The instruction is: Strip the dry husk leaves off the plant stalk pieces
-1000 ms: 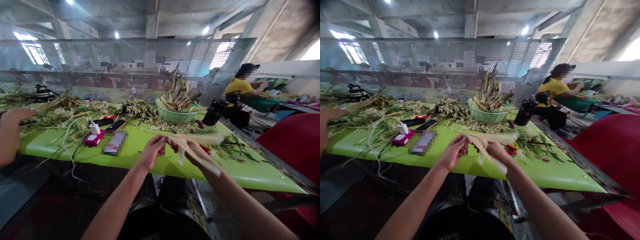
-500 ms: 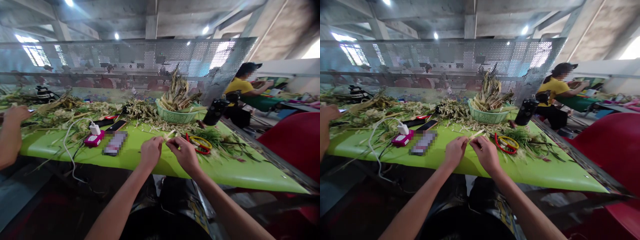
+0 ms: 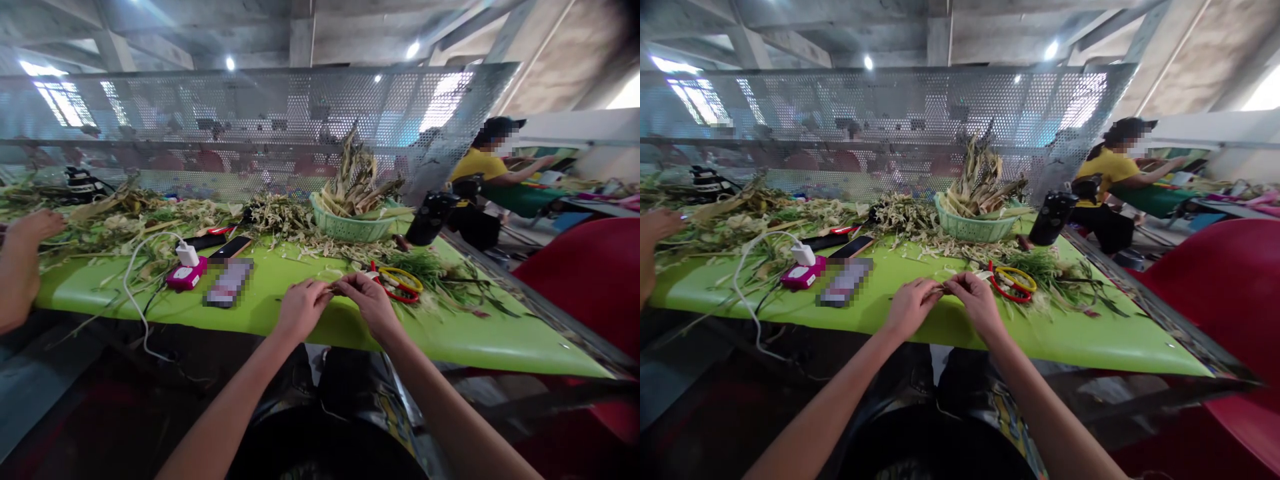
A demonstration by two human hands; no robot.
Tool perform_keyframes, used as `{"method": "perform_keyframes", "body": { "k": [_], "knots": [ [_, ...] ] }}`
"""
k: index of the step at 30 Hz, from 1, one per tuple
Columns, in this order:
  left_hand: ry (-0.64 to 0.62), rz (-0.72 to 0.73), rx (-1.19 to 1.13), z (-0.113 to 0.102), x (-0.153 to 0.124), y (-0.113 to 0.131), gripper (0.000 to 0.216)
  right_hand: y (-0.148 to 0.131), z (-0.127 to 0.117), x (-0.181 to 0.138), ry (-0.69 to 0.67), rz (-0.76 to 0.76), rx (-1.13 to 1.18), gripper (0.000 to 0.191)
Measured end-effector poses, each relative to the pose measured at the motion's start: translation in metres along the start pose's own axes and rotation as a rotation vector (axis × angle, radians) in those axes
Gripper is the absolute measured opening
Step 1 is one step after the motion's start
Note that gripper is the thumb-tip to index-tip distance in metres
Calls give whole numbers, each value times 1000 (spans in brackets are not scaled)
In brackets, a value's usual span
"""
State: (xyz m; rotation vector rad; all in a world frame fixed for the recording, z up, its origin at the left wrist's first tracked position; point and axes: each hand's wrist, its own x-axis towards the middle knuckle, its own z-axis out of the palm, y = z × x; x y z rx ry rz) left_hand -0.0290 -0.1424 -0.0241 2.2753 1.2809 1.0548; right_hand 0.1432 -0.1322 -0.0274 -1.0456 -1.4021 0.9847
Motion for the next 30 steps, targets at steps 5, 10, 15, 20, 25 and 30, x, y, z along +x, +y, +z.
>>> {"method": "perform_keyframes", "body": {
  "k": [5, 10, 15, 20, 25, 30],
  "knots": [
    [-57, -209, -595, -13, -6, -5, 37, -3, -8, -9, -19, -36, -68, 22],
    [-86, -368, -859, -15, -8, -5, 45, -5, -11, -16, -16, -94, -67, 19],
    [-57, -469, -921, -11, -8, -3, 44, -5, -11, -19, -18, -132, -37, 14],
    [-139, -540, -1126, -7, -7, -1, 41, -6, -12, -22, -35, -172, 34, 10],
    [-327, -493, -1123, 0, -5, 5, 38, -8, -12, -25, -35, -166, 68, 10],
    [-357, -467, -1150, 2, -2, 11, 38, -7, -12, -27, -42, -169, 98, 9]
  ]
}}
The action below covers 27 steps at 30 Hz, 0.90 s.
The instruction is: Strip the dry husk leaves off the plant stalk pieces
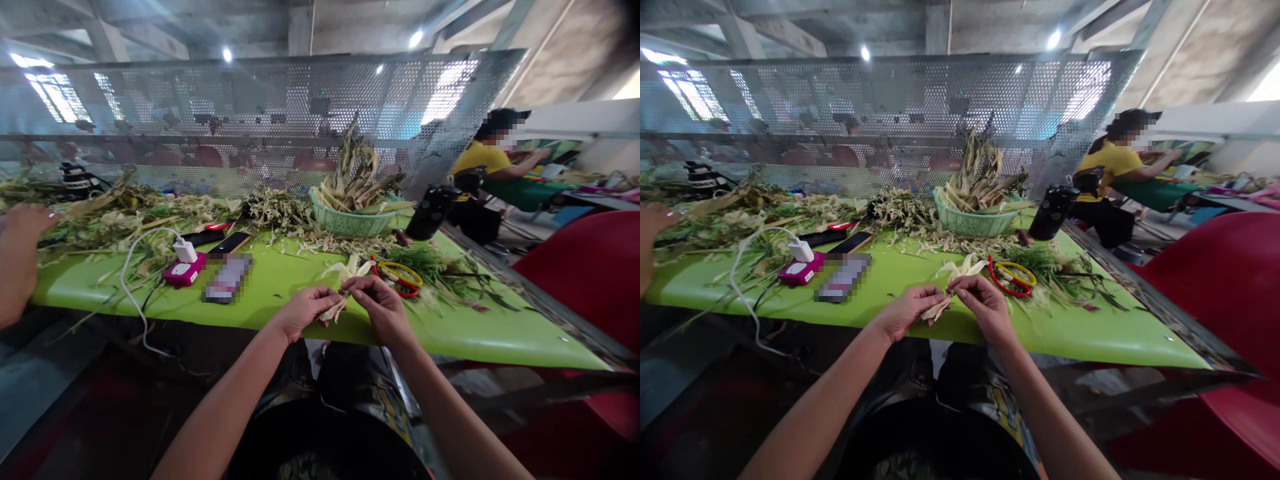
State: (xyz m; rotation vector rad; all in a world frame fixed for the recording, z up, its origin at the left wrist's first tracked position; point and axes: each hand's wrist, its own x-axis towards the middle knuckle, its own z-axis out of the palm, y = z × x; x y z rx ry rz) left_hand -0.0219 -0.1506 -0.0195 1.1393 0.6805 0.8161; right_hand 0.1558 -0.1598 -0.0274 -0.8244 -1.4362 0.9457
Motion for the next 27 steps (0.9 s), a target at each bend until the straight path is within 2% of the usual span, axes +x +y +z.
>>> {"method": "perform_keyframes", "body": {
  "k": [8, 12, 18, 23, 27],
  "knots": [
    [130, -8, -34, -3, 0, 2, 27, 0, -4, -1, -36, 3, 14, 10],
    [193, 20, -183, 1, 2, 1, 24, 0, -3, -2, -83, 18, -38, 8],
    [204, 90, -397, 5, 3, -3, 24, 0, -3, -1, -162, 47, -116, 11],
    [169, 134, -307, 4, 4, -6, 28, 0, -5, 3, -230, 51, -217, 14],
    [196, 104, -203, 5, 5, -8, 33, -7, -10, 7, -211, -52, -476, 15]
  ]
}}
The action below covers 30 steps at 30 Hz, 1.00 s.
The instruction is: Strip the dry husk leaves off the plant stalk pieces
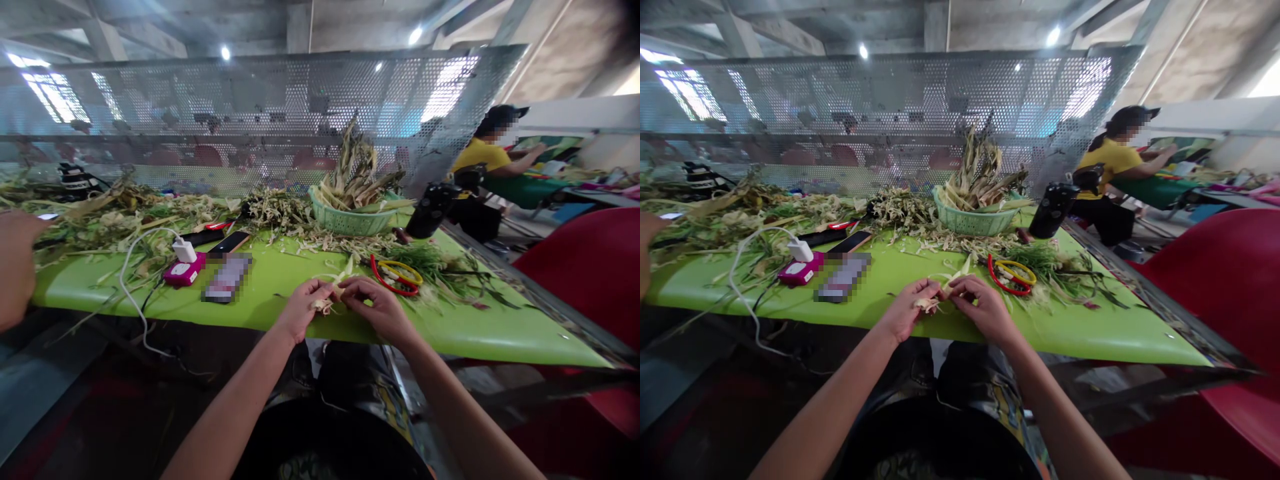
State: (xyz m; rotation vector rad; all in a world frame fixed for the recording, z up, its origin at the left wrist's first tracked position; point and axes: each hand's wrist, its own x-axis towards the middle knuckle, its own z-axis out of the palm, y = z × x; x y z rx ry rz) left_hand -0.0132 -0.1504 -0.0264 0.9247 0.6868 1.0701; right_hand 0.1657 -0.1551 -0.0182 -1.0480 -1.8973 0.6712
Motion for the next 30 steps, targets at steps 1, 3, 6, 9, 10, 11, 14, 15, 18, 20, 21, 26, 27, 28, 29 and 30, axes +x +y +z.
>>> {"method": "perform_keyframes", "body": {
  "k": [1, 3, 6, 9, 10, 11, 14, 15, 18, 20, 21, 26, 27, 28, 29, 30],
  "knots": [
    [3, -16, 6, 1, 0, 0, 34, -1, -3, 0, 6, 7, -61, 14],
    [12, -47, -3, 3, 0, 1, 37, -4, -9, 1, -9, 56, -121, 14],
    [25, -83, -23, 7, 0, 2, 42, -10, -13, 2, -35, 125, -93, 15],
    [10, -84, 10, 7, 2, 1, 42, -14, -12, 4, -15, 152, -14, 16],
    [0, -70, 44, 7, 2, -1, 42, -14, -11, 6, -6, 164, 23, 17],
    [-8, -50, 89, 6, 3, -3, 40, -15, -9, 7, 2, 177, 62, 19],
    [-15, 15, 249, 4, 5, -8, 37, -17, -3, 10, 25, 219, 174, 23],
    [-11, 32, 291, 4, 5, -8, 36, -18, -2, 11, 28, 230, 207, 23],
    [4, 54, 329, 4, 4, -7, 35, -20, 0, 11, 45, 250, 320, 23],
    [12, 57, 285, 4, 3, -4, 35, -19, -1, 10, 86, 257, 366, 23],
    [15, 52, 253, 4, 2, -3, 35, -18, -2, 10, 103, 257, 357, 23],
    [-9, 25, 153, 1, 0, -2, 35, -7, -7, 6, 22, 189, 59, 24],
    [-14, 27, 144, 0, 0, -2, 35, -5, -7, 6, 6, 166, 0, 25],
    [-18, 27, 136, 0, 0, -2, 35, -4, -6, 6, -4, 141, -46, 26],
    [-20, 25, 128, 0, 0, -2, 35, -3, -5, 6, -8, 116, -75, 25],
    [-21, 20, 123, 0, 0, -2, 35, -2, -4, 7, -11, 93, -91, 22]
  ]
}}
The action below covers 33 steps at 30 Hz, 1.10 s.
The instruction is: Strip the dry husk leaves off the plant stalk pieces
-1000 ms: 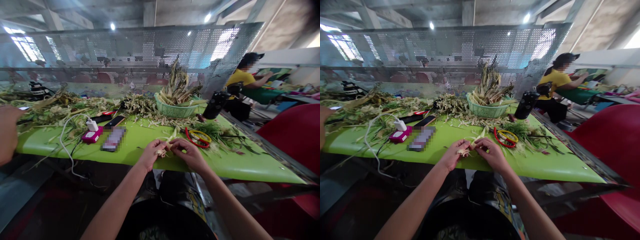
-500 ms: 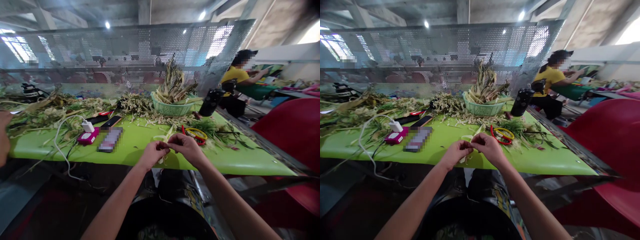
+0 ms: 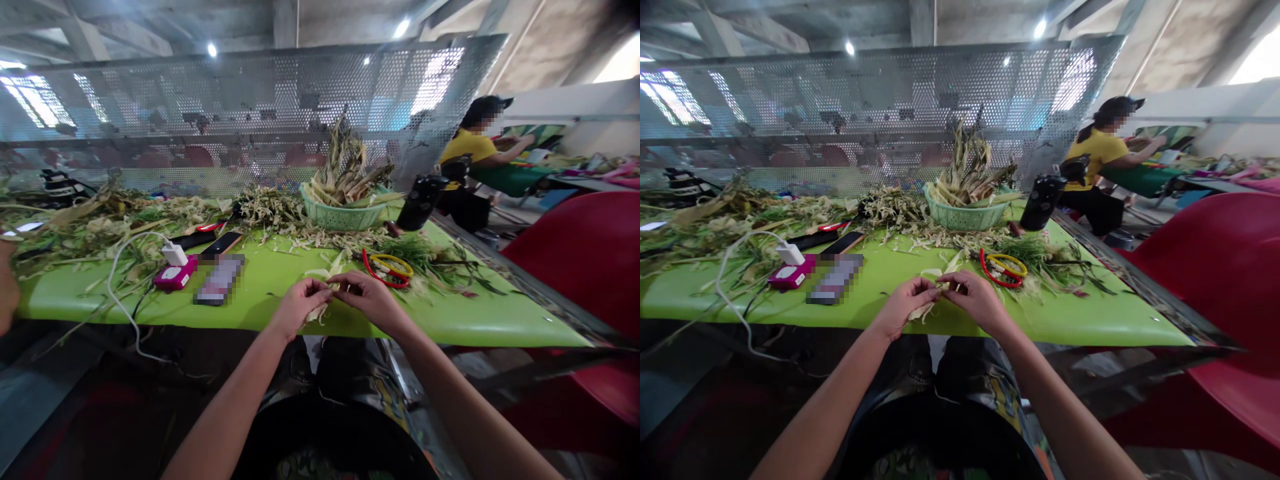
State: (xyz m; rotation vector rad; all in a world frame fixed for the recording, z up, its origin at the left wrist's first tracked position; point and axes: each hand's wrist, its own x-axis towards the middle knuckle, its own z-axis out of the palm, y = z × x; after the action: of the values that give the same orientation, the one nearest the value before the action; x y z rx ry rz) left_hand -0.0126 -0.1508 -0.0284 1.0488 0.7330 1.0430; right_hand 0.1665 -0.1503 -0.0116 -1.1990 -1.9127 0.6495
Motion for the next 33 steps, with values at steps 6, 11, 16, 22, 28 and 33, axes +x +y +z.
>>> {"method": "perform_keyframes", "body": {
  "k": [6, 11, 16, 22, 28, 33],
  "knots": [
    [42, -21, -6, -1, 1, -1, 35, 1, 5, 0, 46, -25, -16, 13],
    [95, -7, 52, -1, 4, -2, 34, -10, 1, -8, 24, -22, -17, 18],
    [107, 13, 94, 0, 5, -4, 31, -13, -1, -12, -9, -2, 31, 23],
    [107, 157, 269, -2, 5, -7, 21, 0, 6, -11, -9, 109, 193, 22],
    [94, 246, 415, -4, 8, -10, 14, 7, 12, -13, 11, 59, 3, 13],
    [127, 309, 551, -1, 6, -8, 13, 1, 15, -15, 47, 54, -90, 9]
  ]
}}
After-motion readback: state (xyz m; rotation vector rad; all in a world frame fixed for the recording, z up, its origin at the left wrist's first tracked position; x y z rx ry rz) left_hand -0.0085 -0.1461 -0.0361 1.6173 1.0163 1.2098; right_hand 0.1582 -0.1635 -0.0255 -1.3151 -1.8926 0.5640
